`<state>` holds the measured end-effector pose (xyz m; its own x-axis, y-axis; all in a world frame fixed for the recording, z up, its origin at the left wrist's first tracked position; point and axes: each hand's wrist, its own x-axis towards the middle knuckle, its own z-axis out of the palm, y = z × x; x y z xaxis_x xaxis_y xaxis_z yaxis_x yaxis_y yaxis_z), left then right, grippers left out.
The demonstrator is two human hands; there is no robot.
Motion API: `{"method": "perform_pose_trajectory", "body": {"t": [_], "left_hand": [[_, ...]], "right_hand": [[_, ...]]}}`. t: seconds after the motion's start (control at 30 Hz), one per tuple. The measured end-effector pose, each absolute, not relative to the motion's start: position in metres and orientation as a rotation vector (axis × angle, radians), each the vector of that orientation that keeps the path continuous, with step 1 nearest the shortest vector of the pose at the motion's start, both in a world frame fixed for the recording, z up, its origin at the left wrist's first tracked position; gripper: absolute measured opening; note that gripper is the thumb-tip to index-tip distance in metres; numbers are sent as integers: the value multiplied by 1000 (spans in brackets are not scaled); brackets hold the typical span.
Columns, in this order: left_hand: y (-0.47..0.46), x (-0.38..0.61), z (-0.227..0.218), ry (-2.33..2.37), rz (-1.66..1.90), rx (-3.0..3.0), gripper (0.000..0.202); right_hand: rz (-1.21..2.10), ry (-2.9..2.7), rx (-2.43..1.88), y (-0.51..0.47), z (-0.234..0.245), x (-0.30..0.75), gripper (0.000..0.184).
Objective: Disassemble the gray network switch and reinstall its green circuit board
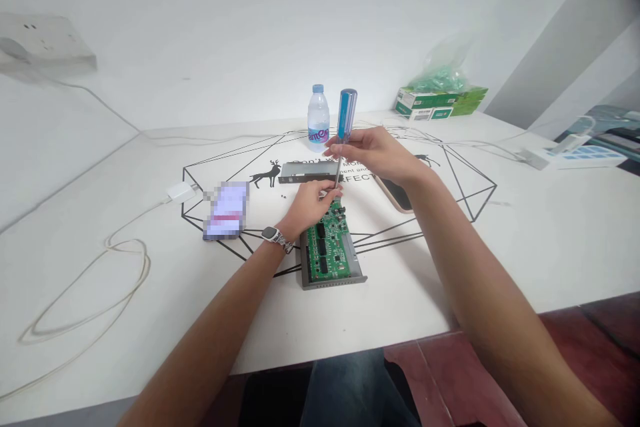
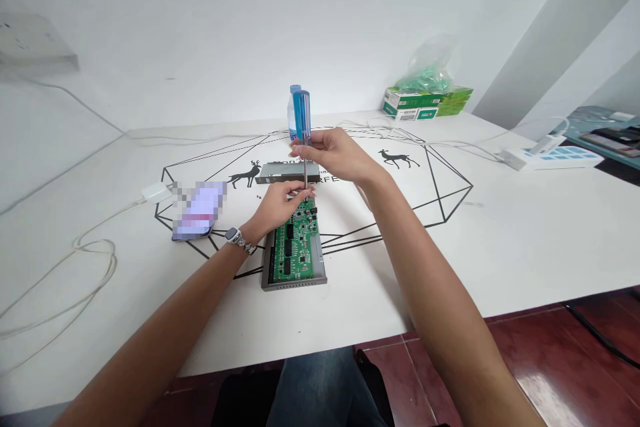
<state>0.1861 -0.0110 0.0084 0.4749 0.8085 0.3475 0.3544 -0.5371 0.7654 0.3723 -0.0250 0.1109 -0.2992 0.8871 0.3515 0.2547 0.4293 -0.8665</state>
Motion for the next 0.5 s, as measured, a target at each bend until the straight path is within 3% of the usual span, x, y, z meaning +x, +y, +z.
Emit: {"method": "perform_pose_trajectory", "body": {"t": [0.1,0.3,0.37,0.5], "left_hand": [[-10,186,7,970,959,2109,25],[-8,186,5,1003,954,2140,29],[-9,186,6,996,957,2138,29],[-10,187,6,984,953,2114,27]], "right_hand": [[674,-1737,-1062,-27,105,363,20],[239,-1539,-1291,-30,91,338,39],[286,-1576,-1227,-30,90,341,35],[711,-1696,-984,-29,94,356,37]]}}
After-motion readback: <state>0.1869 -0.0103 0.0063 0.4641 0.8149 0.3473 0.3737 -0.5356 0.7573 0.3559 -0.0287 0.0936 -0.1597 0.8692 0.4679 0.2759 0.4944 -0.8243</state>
